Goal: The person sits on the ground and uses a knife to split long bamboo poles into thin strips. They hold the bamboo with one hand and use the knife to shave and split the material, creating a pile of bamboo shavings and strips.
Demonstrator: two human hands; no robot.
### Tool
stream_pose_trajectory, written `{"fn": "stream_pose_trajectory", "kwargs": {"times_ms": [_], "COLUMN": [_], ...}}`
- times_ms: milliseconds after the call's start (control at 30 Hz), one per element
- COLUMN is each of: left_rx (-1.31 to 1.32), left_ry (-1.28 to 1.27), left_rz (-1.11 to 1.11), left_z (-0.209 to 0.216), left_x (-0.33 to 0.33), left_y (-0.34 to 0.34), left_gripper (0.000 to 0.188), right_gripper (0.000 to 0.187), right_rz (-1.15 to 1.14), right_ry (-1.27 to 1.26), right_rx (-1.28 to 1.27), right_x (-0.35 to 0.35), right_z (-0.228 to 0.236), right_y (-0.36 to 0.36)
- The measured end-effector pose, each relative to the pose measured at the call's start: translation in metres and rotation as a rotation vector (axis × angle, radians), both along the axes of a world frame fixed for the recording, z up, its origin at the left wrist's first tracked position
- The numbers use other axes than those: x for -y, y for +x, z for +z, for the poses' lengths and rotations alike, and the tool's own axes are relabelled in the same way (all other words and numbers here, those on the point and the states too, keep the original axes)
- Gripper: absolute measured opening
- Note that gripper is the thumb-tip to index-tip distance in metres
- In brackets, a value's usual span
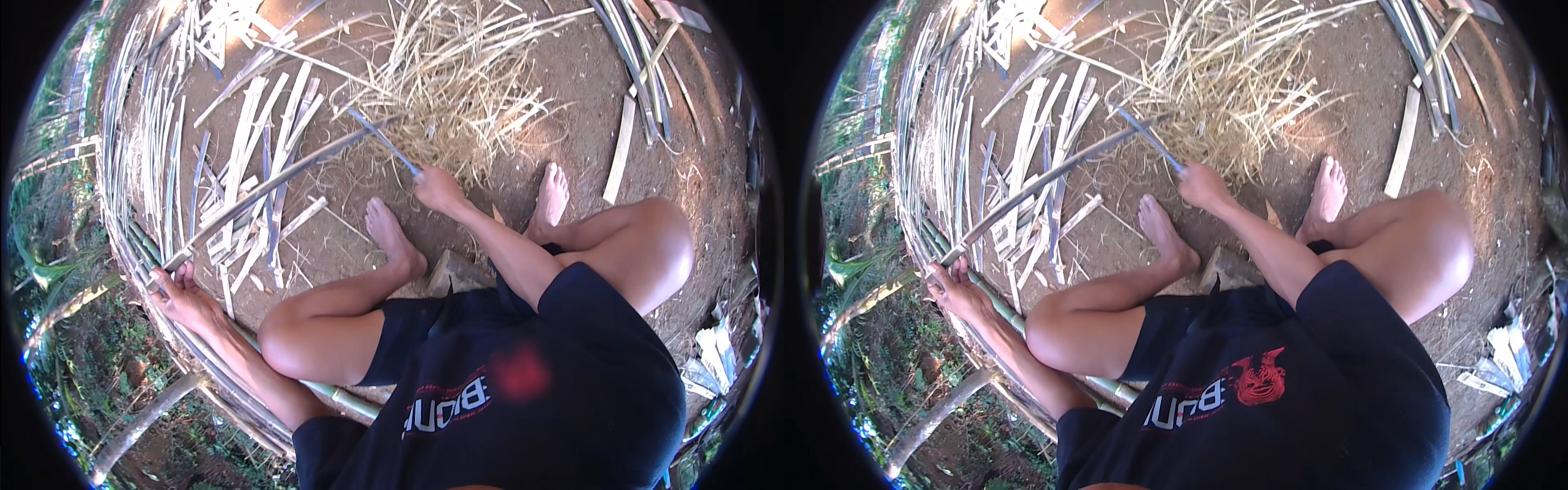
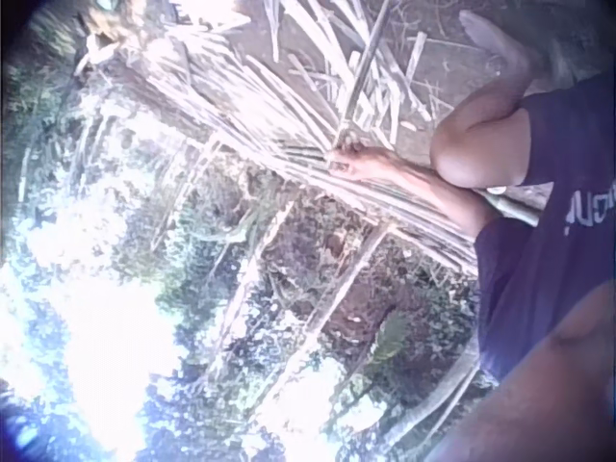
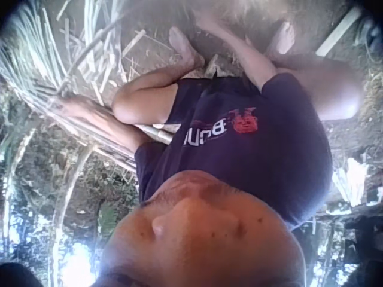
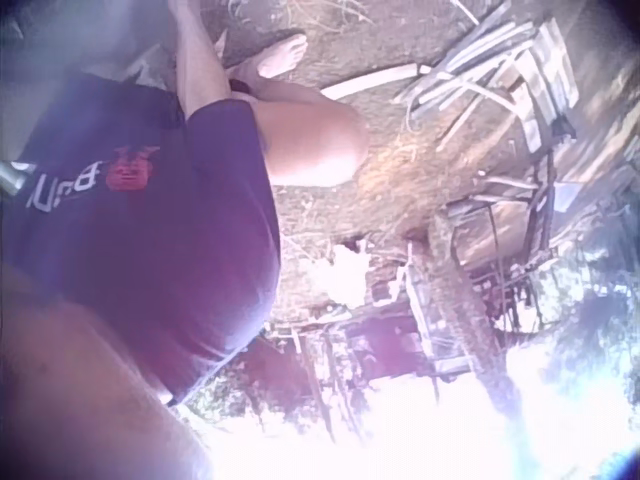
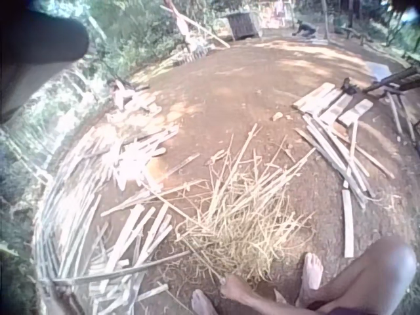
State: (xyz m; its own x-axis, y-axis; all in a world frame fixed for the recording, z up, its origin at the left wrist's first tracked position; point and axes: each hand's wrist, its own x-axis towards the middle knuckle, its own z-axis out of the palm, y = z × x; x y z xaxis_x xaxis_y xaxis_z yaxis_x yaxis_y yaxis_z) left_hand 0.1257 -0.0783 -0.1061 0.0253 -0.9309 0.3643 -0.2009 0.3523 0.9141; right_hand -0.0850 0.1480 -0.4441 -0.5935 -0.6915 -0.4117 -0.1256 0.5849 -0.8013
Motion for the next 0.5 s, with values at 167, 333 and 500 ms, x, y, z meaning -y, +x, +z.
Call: {"fn": "stream_pose_trajectory", "kwargs": {"times_ms": [167, 333, 500], "left_rx": [-0.021, 0.036, 0.034], "left_ry": [0.001, -0.006, -0.009], "left_rz": [-0.090, -0.103, -0.118], "left_z": [-0.003, -0.004, -0.007], "left_x": [0.009, 0.012, 0.008], "left_y": [0.021, 0.025, 0.024], "left_gripper": [0.025, 0.025, 0.024], "right_gripper": [0.015, 0.026, 0.022], "right_rz": [0.363, 0.244, 0.167], "right_ry": [-0.185, 0.074, 0.237], "right_rx": [0.039, -0.089, 0.018], "right_x": [0.026, 0.002, -0.004], "right_z": [0.118, 0.018, -0.016], "right_y": [0.017, -0.021, -0.038]}}
